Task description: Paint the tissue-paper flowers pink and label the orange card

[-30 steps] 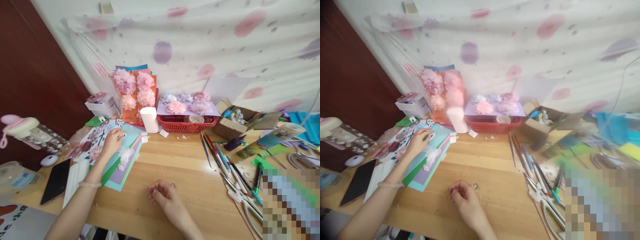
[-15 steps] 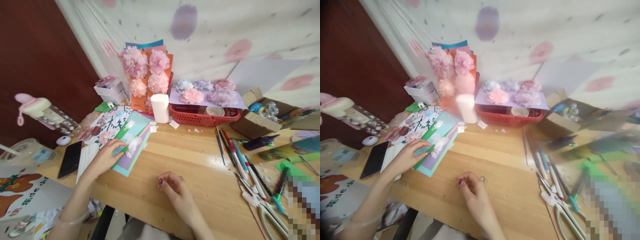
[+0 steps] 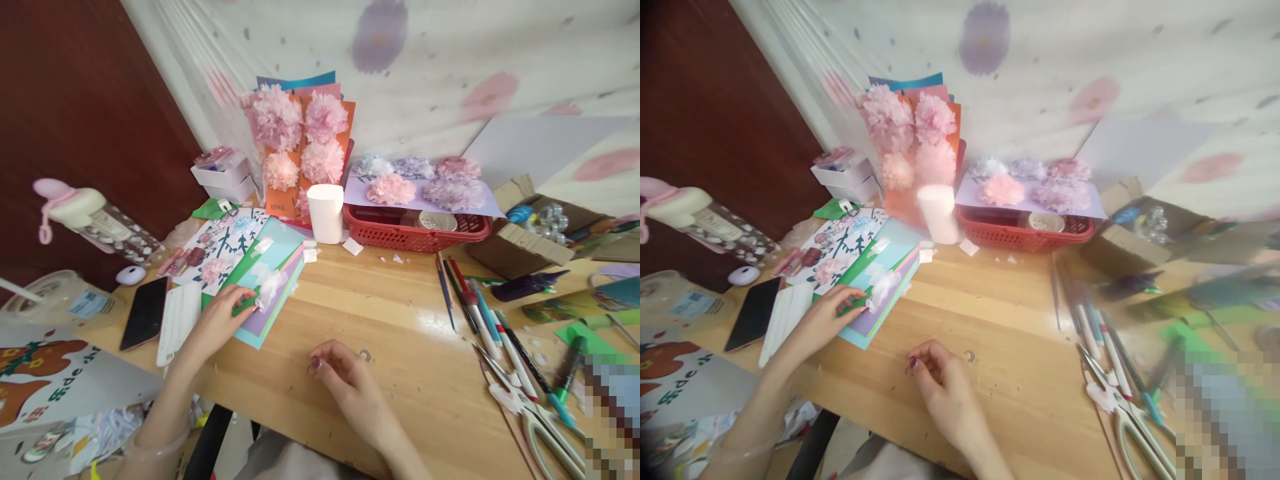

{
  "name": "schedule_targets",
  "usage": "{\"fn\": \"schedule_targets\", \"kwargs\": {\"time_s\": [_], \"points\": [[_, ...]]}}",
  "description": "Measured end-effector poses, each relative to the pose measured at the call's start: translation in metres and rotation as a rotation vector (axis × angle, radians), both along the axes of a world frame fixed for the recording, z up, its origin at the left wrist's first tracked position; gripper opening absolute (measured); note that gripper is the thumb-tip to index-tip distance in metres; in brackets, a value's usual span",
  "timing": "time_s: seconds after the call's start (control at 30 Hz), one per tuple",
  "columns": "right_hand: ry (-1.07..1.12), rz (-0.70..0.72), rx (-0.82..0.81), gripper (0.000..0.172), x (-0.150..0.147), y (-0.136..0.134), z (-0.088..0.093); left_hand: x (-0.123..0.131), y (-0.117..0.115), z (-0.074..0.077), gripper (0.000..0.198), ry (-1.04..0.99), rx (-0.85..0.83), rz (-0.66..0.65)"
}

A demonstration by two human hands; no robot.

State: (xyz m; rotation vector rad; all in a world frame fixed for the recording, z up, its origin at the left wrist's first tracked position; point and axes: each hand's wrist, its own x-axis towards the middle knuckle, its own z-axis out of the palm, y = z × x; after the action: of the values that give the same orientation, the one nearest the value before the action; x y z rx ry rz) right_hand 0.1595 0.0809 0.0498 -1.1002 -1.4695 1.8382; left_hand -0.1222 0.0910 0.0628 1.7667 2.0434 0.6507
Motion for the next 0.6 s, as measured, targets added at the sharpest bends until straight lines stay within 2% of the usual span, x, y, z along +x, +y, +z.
{"fn": "schedule_targets", "kwargs": {"time_s": [0.23,0.43,0.53,0.6], "points": [[-0.012,-0.023,0.001,0.021,-0.003,-0.002,0.004,0.001,0.006,-0.006,0.024,-0.006,0.004,-0.033],[0.000,-0.040,-0.003,0.021,-0.007,-0.003,0.004,0.000,-0.007,-0.003,0.021,-0.011,0.096,0.067],[0.091,-0.101,-0.067,0.027,-0.014,-0.003,0.000,0.020,-0.019,0.001,0.018,-0.025,0.154,0.088],[0.153,-0.149,-0.166,0.041,-0.019,-0.002,-0.002,0.042,-0.026,0.002,0.016,-0.061,0.150,-0.007]]}}
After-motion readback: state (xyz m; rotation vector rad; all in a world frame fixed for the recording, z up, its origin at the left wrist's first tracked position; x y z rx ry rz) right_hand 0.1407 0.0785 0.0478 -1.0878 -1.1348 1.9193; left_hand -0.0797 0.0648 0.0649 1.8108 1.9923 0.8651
